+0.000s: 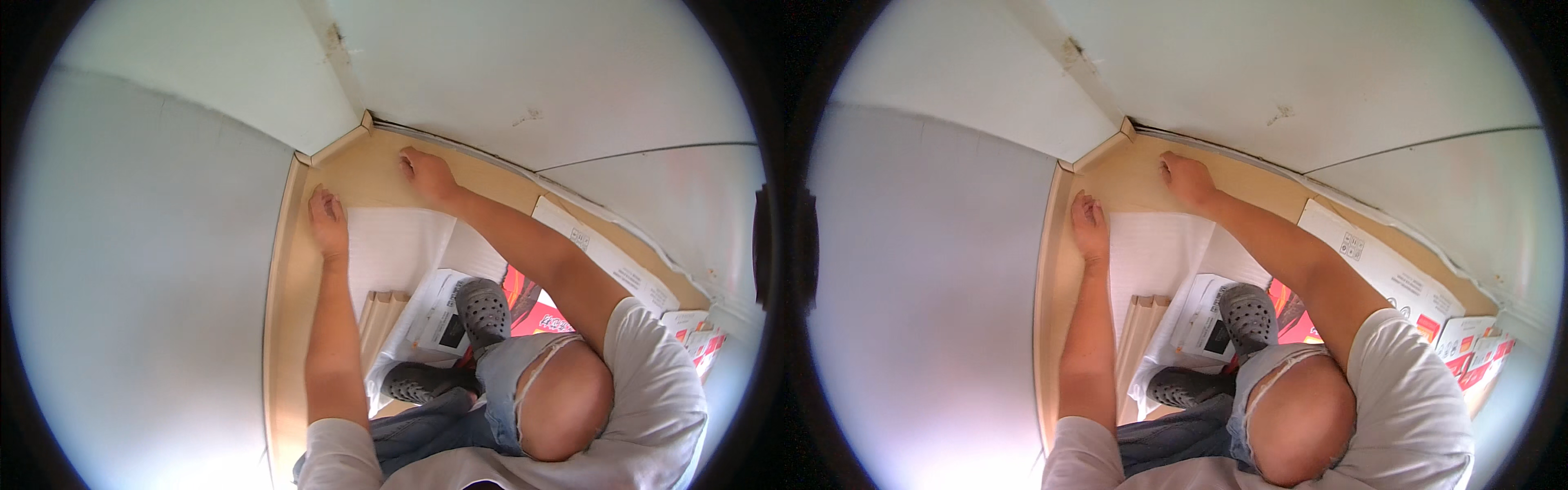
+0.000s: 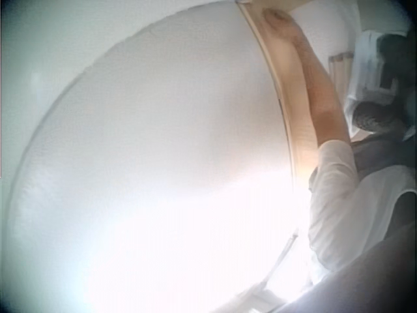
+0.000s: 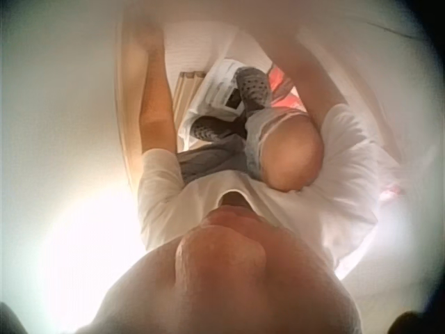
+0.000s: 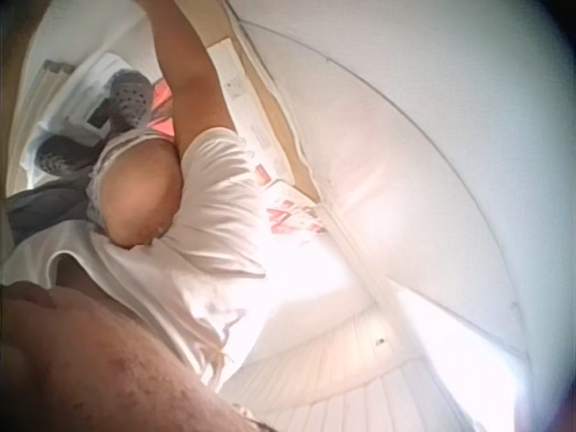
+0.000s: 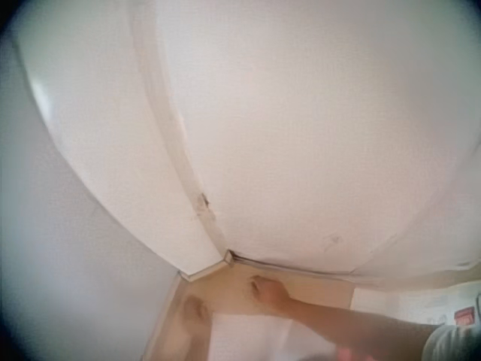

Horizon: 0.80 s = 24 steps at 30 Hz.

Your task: The person cuts wooden skirting boards to size using a miter saw, then walks to a wall and fits the pieces along the base. They repeat this process multiple times, cutting and installing several sections of skirting board.

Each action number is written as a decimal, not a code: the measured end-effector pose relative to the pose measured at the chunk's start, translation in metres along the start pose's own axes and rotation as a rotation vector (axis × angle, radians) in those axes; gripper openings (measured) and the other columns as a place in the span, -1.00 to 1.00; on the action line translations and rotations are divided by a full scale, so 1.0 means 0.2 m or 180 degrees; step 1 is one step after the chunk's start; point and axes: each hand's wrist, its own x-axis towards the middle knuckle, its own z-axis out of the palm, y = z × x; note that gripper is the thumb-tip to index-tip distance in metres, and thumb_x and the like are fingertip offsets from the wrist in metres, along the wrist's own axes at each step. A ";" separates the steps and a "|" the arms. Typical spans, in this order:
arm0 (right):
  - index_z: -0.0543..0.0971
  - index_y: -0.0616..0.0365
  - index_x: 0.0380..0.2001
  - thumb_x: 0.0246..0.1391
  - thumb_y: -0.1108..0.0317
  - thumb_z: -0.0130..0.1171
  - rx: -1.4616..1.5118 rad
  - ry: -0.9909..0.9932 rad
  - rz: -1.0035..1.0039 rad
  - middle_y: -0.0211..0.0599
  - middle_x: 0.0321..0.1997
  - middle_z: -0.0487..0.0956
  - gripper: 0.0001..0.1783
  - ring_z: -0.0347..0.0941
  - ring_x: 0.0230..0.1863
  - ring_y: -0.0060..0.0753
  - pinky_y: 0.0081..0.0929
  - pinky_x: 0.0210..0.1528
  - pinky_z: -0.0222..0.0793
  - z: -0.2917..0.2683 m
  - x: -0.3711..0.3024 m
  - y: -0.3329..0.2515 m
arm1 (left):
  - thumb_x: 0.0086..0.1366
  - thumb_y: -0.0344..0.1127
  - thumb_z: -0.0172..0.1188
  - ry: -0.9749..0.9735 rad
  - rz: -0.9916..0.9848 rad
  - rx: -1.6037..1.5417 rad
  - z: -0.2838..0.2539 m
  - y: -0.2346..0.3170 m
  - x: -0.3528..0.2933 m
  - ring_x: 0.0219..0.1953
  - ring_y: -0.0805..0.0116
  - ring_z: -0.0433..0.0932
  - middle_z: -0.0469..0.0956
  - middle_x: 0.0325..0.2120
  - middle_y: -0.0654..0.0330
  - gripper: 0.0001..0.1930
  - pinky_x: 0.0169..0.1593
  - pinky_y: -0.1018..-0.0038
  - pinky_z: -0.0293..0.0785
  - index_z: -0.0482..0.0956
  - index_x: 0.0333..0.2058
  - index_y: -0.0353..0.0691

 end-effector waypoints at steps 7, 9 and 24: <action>0.56 0.12 -0.24 0.14 0.28 0.11 -0.0956 -0.1077 0.0063 -0.01 -0.31 0.66 -0.81 0.60 -0.24 0.11 -0.01 -0.20 0.50 -0.27 -0.20 0.08 | 0.34 -0.29 0.11 -0.2977 0.1180 0.2136 -0.69 0.21 -0.13 -0.08 -0.01 0.61 0.62 -0.12 -0.03 -0.71 0.02 0.11 0.54 0.60 -0.01 -0.18; 0.59 0.10 -0.26 0.10 0.25 0.14 -0.1318 -0.1415 0.0266 -0.02 -0.31 0.66 -0.79 0.61 -0.22 0.10 -0.02 -0.17 0.52 -0.44 -0.32 0.02 | 0.33 -0.28 0.11 -0.3213 0.1030 0.2037 -1.01 0.37 -0.33 -0.10 0.01 0.62 0.64 -0.18 -0.01 -0.74 -0.02 0.12 0.55 0.63 -0.06 -0.16; 0.69 0.20 -0.16 0.16 0.02 0.08 -0.0507 -0.2723 0.2377 0.04 -0.11 0.68 -0.53 0.58 0.03 0.06 -0.12 0.12 0.45 -2.17 -1.76 -1.23 | 0.40 -0.24 0.08 -0.2885 -0.3271 0.0383 -2.10 1.92 -2.41 -0.12 0.18 0.66 0.70 -0.15 -0.02 -0.65 -0.03 0.29 0.53 0.60 0.03 -0.33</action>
